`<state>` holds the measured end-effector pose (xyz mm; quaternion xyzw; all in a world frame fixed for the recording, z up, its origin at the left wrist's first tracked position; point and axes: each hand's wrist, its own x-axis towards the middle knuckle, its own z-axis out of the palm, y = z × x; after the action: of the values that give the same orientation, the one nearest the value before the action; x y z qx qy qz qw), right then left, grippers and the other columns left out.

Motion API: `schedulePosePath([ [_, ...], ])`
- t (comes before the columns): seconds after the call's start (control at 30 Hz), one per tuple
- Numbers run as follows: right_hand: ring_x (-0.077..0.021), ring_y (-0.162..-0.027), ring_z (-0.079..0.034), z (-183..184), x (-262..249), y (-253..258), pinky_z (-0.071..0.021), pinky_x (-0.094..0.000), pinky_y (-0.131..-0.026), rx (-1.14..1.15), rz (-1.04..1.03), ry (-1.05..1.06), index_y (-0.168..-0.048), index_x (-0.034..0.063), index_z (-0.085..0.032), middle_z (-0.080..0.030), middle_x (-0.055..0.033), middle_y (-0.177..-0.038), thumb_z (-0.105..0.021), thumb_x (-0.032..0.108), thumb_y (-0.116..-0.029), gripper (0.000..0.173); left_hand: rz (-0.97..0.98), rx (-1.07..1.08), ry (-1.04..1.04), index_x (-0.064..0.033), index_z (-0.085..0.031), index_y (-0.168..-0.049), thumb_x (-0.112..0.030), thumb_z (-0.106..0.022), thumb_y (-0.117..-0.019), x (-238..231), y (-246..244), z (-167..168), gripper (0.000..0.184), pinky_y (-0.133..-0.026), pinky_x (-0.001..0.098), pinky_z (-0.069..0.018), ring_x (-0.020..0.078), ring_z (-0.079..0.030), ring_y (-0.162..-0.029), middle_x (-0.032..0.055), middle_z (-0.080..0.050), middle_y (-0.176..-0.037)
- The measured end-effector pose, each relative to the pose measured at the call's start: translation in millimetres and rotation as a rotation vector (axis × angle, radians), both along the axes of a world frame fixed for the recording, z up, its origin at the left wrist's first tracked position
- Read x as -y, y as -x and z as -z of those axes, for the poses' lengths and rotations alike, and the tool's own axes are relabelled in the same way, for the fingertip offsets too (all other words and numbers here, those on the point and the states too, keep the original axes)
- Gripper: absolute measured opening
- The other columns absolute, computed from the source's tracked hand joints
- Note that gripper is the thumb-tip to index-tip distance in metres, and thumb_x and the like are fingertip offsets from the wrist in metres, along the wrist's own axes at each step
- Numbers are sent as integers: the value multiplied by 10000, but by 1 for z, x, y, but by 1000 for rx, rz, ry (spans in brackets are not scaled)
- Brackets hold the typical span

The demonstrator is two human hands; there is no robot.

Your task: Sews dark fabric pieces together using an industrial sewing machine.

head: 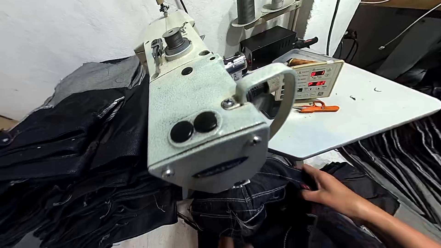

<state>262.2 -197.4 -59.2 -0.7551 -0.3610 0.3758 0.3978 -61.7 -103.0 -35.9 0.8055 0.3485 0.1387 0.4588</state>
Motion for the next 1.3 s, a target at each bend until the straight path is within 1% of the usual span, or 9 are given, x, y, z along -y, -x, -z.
schedulePosePath([
  [0.07,-182,-966,-681,11,-8,2,-559,-408,-872,-51,48,-107,-1228,24,-607,-689,-101,-1045,-800,125,-765,512,-286,333,100,282,-446,-1230,-193,-592,-978,3,-34,2,557,-1044,242,-462,64,-601,-1142,241,-634,-1168],
  [0.13,-70,-892,-692,19,-8,2,-585,-290,-824,-118,66,-242,-1143,80,-630,-704,6,-968,-780,211,-791,404,-542,545,165,213,-436,-1232,-121,-623,-935,-2,-63,-7,484,-966,177,-510,-53,-624,-1013,96,-652,-1061],
  [0.3,35,-718,-621,-24,15,-7,-523,-202,-663,-114,-173,-194,-955,190,-655,-646,134,-786,-715,492,-847,326,-649,392,97,163,-566,-1157,-101,-685,-908,-20,-38,-44,381,-913,222,-562,-4,-680,-925,86,-711,-962],
  [0.4,-26,-662,-623,-53,-4,-9,-522,-254,-617,-39,-107,-128,-890,194,-655,-637,91,-721,-748,404,-828,237,-714,427,316,111,-521,-1270,-117,-649,-931,-34,-38,-50,428,-924,298,-573,90,-682,-991,124,-685,-1079],
  [0.57,-151,-577,-609,-59,-59,-23,-497,-361,-542,107,-14,-232,-911,94,-640,-629,-27,-662,-797,176,-858,185,-788,654,378,76,-570,-1191,13,-550,-977,-77,-74,-46,223,-837,283,-603,113,-705,-906,114,-704,-986],
  [0.77,-96,-678,-655,-51,-59,-25,-543,-334,-631,129,-13,-232,-938,136,-646,-670,17,-747,-784,209,-842,183,-761,634,332,64,-585,-1137,-10,-604,-927,-80,-72,-42,224,-824,266,-604,94,-709,-884,82,-710,-941],
  [1.07,-7,-590,-587,-62,-56,-19,-478,-224,-560,137,2,-186,-899,172,-621,-607,82,-651,-777,216,-803,188,-739,631,343,39,-592,-1108,-37,-604,-882,-81,-66,-36,239,-824,248,-603,62,-710,-873,41,-714,-918],
  [1.23,63,-776,-658,-55,-43,-27,-553,-177,-687,245,-78,-265,-1086,231,-628,-684,155,-827,-797,543,-712,515,-658,616,315,49,-595,-1127,-109,-651,-883,-84,-53,-35,296,-887,247,-591,47,-703,-936,26,-721,-964],
  [1.3,14,-883,-682,-53,-32,-31,-591,-254,-767,355,-94,-306,-1251,203,-588,-702,120,-947,-741,660,-739,704,-567,414,277,50,-599,-1149,-207,-688,-886,-84,-39,-41,379,-872,234,-581,22,-686,-927,11,-711,-983],
])
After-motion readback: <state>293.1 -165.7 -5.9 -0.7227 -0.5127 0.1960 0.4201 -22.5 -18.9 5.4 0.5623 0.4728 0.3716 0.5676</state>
